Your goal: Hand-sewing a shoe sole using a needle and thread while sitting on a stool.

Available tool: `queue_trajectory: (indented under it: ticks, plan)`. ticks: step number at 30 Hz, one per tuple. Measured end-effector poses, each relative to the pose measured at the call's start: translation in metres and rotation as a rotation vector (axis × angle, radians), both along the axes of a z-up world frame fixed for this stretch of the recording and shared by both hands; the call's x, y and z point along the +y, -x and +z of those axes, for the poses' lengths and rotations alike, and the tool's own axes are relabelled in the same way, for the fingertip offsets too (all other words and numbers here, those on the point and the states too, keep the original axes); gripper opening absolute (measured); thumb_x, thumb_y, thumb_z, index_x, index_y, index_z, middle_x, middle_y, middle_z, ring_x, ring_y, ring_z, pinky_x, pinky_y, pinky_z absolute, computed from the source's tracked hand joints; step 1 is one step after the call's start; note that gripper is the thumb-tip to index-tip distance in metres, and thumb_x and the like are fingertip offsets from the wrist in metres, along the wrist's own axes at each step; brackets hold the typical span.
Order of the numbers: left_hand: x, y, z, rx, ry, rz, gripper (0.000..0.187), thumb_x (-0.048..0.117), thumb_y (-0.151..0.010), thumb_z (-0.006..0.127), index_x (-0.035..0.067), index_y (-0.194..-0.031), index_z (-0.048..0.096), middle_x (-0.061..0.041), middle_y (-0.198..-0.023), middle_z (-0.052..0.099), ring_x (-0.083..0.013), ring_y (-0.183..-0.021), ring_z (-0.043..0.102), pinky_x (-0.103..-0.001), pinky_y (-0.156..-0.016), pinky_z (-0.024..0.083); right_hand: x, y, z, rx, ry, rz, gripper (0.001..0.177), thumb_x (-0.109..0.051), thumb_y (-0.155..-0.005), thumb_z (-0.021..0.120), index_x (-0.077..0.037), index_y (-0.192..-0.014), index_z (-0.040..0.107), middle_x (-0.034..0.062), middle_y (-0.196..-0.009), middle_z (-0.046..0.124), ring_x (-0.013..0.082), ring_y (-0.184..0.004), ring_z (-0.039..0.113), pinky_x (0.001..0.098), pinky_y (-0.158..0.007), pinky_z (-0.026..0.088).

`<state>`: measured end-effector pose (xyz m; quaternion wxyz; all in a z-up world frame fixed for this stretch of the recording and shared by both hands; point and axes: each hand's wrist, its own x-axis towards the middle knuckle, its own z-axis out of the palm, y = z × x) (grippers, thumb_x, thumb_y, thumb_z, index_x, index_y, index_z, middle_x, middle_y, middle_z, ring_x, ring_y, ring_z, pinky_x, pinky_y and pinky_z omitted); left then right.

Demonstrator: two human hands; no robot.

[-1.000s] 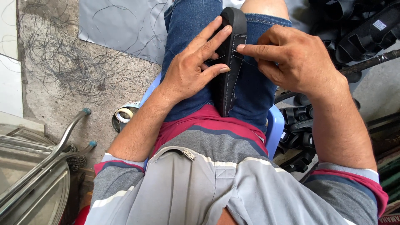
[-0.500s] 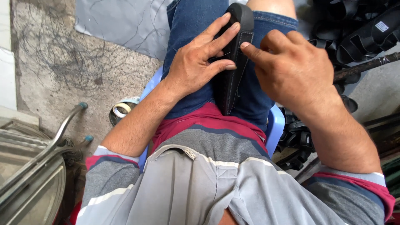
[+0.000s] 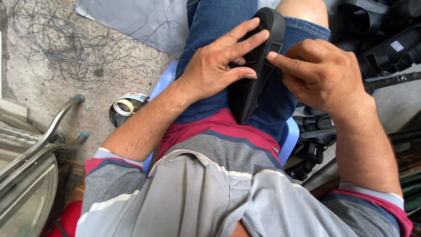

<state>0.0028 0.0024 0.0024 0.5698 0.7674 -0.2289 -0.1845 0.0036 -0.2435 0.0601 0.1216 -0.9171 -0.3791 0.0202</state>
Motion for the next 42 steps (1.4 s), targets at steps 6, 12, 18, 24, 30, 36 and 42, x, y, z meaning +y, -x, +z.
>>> queue_trajectory:
  ticks: [6,12,18,24,30,36,42]
  plan:
    - [0.0,-0.001,-0.001,0.024,-0.049,-0.005,0.068,0.021,-0.088,0.079,0.037,-0.137,0.034,0.007,-0.149,0.028,-0.0049,-0.089,0.068,-0.018,-0.09,0.055,-0.001,0.001,0.001,0.06,0.006,0.009,0.042,-0.002,-0.09,0.067,-0.02,-0.127,0.063,0.0005,-0.097,0.06,0.0185,-0.077,0.057,0.0301,-0.047,0.042]
    - [0.002,0.0,-0.007,0.001,0.001,-0.001,0.066,0.021,-0.09,0.077,0.035,-0.138,0.034,0.005,-0.149,0.029,-0.0043,-0.088,0.064,-0.017,-0.094,0.053,0.001,-0.001,-0.004,0.088,-0.089,0.002,0.04,0.003,-0.091,0.065,-0.019,-0.125,0.065,0.0022,-0.094,0.061,0.019,-0.076,0.056,0.0306,-0.05,0.041]
    - [-0.003,0.001,-0.011,-0.037,-0.033,0.031,0.063,0.03,-0.091,0.077,0.036,-0.138,0.035,0.005,-0.149,0.03,-0.0017,-0.078,0.063,-0.018,-0.093,0.053,0.008,-0.008,-0.006,0.083,-0.211,-0.006,0.021,0.004,-0.093,0.069,-0.009,-0.11,0.073,0.0062,-0.088,0.063,0.0223,-0.073,0.058,0.0323,-0.062,0.045]
    - [-0.009,0.003,-0.009,-0.034,-0.085,0.073,0.073,0.025,-0.087,0.082,0.04,-0.137,0.032,0.007,-0.15,0.029,-0.0004,-0.078,0.065,-0.018,-0.09,0.055,0.019,-0.005,-0.005,-0.068,-0.018,-0.103,0.007,-0.009,-0.096,0.074,-0.013,-0.098,0.068,0.0009,-0.081,0.056,0.017,-0.071,0.059,0.0268,-0.054,0.043]
    - [-0.003,0.01,-0.002,-0.096,-0.036,0.188,0.038,0.021,-0.09,0.066,0.02,-0.125,0.049,-0.005,-0.12,0.057,-0.019,-0.11,0.059,-0.028,-0.095,0.048,0.018,0.005,0.003,-0.052,-0.061,-0.1,0.008,-0.008,-0.099,0.07,-0.01,-0.107,0.069,0.0041,-0.095,0.067,0.018,-0.079,0.063,0.0289,-0.065,0.048]
    - [0.032,-0.002,0.03,0.077,-0.309,0.013,0.012,0.027,-0.079,0.056,0.022,-0.081,0.066,0.004,-0.089,0.058,-0.0146,-0.076,0.06,-0.035,-0.066,0.045,0.004,0.019,-0.003,-0.152,-0.004,-0.113,0.018,-0.012,-0.101,0.076,-0.018,-0.117,0.07,0.0029,-0.101,0.068,0.0161,-0.076,0.063,0.026,-0.059,0.047]
    - [0.009,-0.002,0.041,0.588,0.56,-0.038,0.006,0.014,-0.089,0.059,0.015,-0.094,0.061,-0.004,-0.111,0.06,-0.007,-0.07,0.062,-0.014,-0.05,0.045,0.01,0.017,0.003,-0.071,-0.04,-0.104,0.021,-0.007,-0.099,0.073,-0.015,-0.118,0.069,0.0028,-0.096,0.064,0.0172,-0.073,0.058,0.0273,-0.054,0.042]
